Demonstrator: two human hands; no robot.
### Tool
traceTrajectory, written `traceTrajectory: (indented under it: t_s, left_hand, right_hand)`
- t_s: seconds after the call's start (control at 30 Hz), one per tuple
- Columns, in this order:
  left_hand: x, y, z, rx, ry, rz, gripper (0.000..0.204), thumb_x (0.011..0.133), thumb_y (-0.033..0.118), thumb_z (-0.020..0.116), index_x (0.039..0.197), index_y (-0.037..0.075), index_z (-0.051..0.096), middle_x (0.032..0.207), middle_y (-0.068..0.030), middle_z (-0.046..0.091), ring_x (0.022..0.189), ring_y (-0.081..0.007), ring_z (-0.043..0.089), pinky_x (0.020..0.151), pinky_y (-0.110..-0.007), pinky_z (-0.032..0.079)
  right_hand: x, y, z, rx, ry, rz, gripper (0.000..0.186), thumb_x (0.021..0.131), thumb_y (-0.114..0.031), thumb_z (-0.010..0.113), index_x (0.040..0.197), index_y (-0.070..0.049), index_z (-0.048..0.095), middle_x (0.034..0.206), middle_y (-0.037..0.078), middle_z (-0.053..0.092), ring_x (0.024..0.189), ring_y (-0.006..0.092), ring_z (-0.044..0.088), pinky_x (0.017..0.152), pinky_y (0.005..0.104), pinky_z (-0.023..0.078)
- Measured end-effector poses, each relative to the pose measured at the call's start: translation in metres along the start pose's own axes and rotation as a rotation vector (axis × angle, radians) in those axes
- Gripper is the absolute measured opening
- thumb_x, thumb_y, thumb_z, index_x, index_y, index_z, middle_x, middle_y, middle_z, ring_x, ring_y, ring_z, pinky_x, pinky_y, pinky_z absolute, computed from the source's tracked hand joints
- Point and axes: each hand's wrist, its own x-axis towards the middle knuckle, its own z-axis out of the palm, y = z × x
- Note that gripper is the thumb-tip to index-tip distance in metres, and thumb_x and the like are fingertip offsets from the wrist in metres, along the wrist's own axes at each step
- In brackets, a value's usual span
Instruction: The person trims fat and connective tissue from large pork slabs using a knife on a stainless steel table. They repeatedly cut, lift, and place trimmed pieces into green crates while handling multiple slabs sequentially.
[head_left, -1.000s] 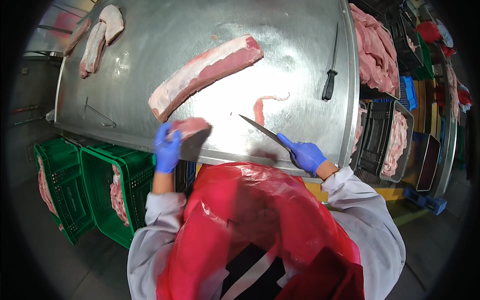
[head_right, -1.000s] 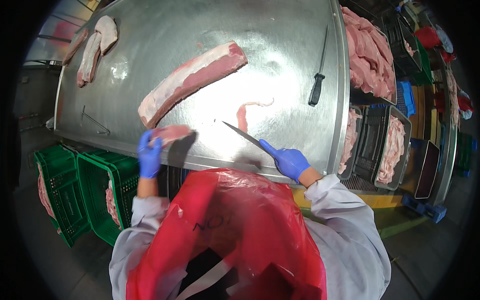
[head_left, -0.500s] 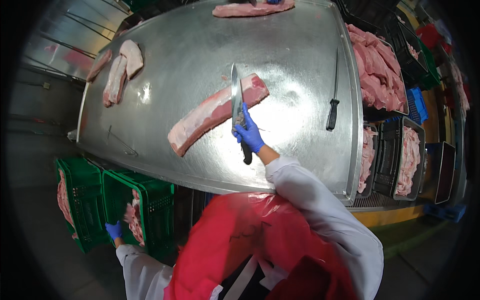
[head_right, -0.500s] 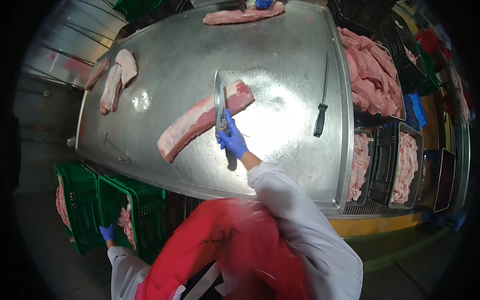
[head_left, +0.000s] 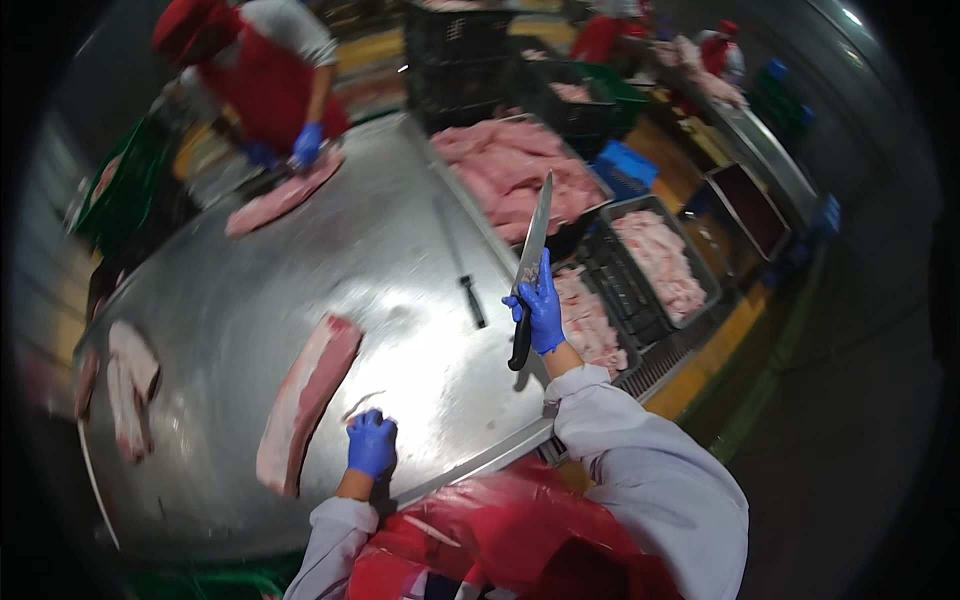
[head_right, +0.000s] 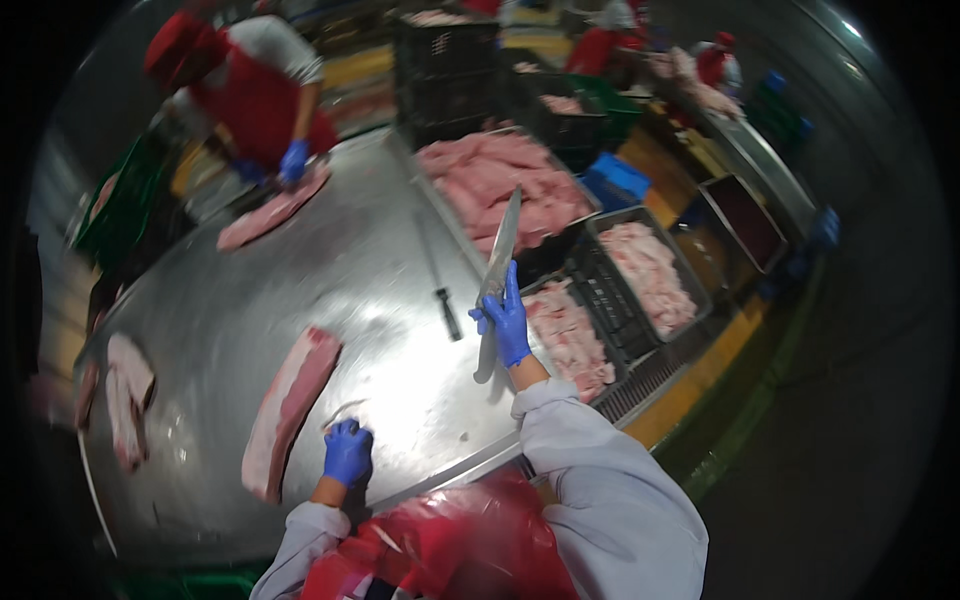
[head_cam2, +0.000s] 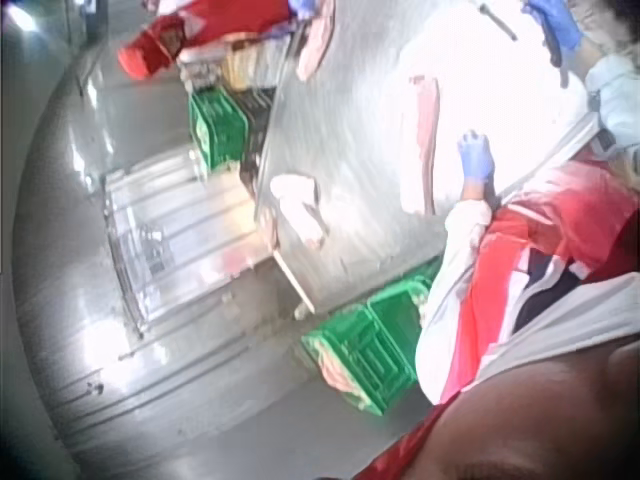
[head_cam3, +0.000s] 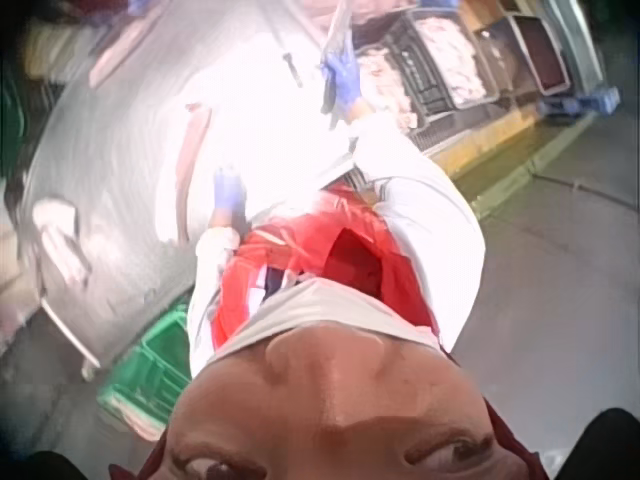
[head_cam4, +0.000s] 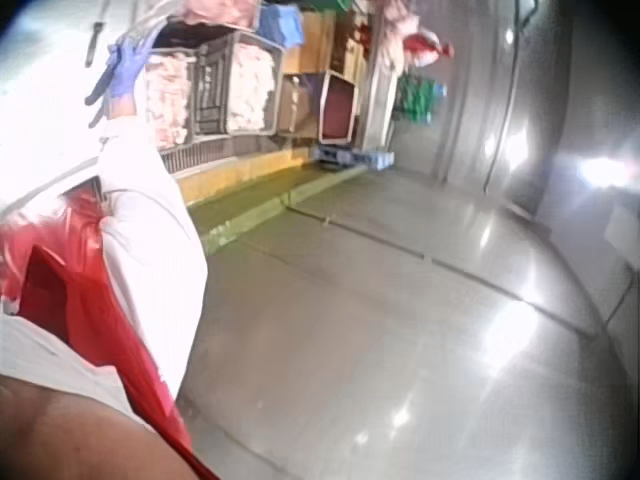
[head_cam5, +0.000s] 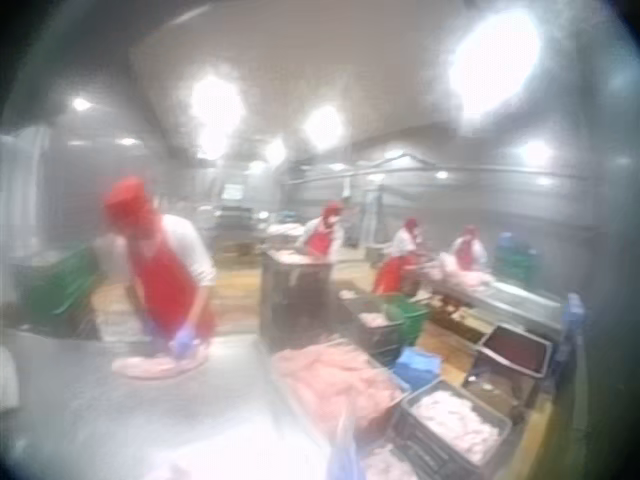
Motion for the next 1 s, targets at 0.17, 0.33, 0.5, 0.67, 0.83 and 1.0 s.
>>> traceTrajectory:
  t_s: [0.17,0.33,0.5,0.67,0.83,1.0]
  left_hand:
    - [0.035,-0.041,0.018,-0.085,-0.067,0.145,0.008,0.077,0.003,0.057,0.084,0.002,0.061,0.091,-0.0225,0.059,0.088,-0.0380,0.058,0.079,-0.045,0.049]
    - [0.118,0.034,-0.053,-0.576,0.192,0.261,0.009,0.072,-0.003,0.054,0.079,0.000,0.047,0.077,-0.0178,0.045,0.072,-0.0368,0.048,0.065,-0.045,0.040]
    - [0.222,0.198,-0.105,-0.902,-0.002,0.425,0.061,0.077,0.008,0.063,0.134,0.002,0.041,0.126,-0.0170,0.045,0.120,-0.0313,0.049,0.103,-0.040,0.043]
    - [0.174,0.170,-0.116,-0.754,0.229,0.474,0.066,0.078,0.014,0.070,0.135,0.004,0.040,0.135,-0.0199,0.043,0.124,-0.0367,0.048,0.104,-0.043,0.042]
    - [0.046,-0.066,-0.084,-0.287,0.531,-0.137,0.041,0.075,0.001,0.056,0.116,0.003,0.053,0.109,-0.0215,0.058,0.104,-0.0392,0.057,0.090,-0.049,0.045]
    - [-0.006,-0.170,-0.055,-0.163,0.539,-0.292,0.036,0.076,0.004,0.054,0.112,0.006,0.059,0.117,-0.0190,0.057,0.107,-0.0417,0.053,0.092,-0.051,0.042]
  right_hand:
    - [-0.066,-0.019,-0.107,-0.210,0.222,-0.026,0.083,0.094,-0.001,0.055,0.160,-0.023,0.009,0.087,0.005,0.058,0.058,0.0119,0.057,0.051,0.0242,0.051]
    - [-0.149,0.061,-0.149,-0.474,0.158,0.223,0.089,0.093,0.005,0.054,0.160,-0.028,0.006,0.081,0.005,0.057,0.056,0.0128,0.055,0.049,0.0279,0.049]
    - [-0.150,0.123,-0.070,-0.624,-0.106,0.424,0.080,0.096,0.001,0.053,0.160,-0.021,0.009,0.081,0.008,0.059,0.058,0.0163,0.058,0.052,0.0299,0.050]
    - [-0.122,0.230,-0.020,-0.916,-0.444,-0.070,0.059,0.095,-0.015,0.055,0.148,0.000,0.036,0.107,0.015,0.067,0.099,0.0270,0.063,0.103,0.0408,0.044]
    - [-0.072,0.190,0.157,-0.631,-0.403,0.500,0.082,0.092,-0.006,0.057,0.159,-0.027,0.014,0.076,0.009,0.065,0.056,0.0161,0.061,0.055,0.0340,0.054]
    - [-0.002,0.228,0.202,-0.711,-0.296,0.454,0.087,0.092,-0.002,0.057,0.159,-0.030,0.010,0.072,0.006,0.062,0.051,0.0132,0.058,0.046,0.0315,0.051]
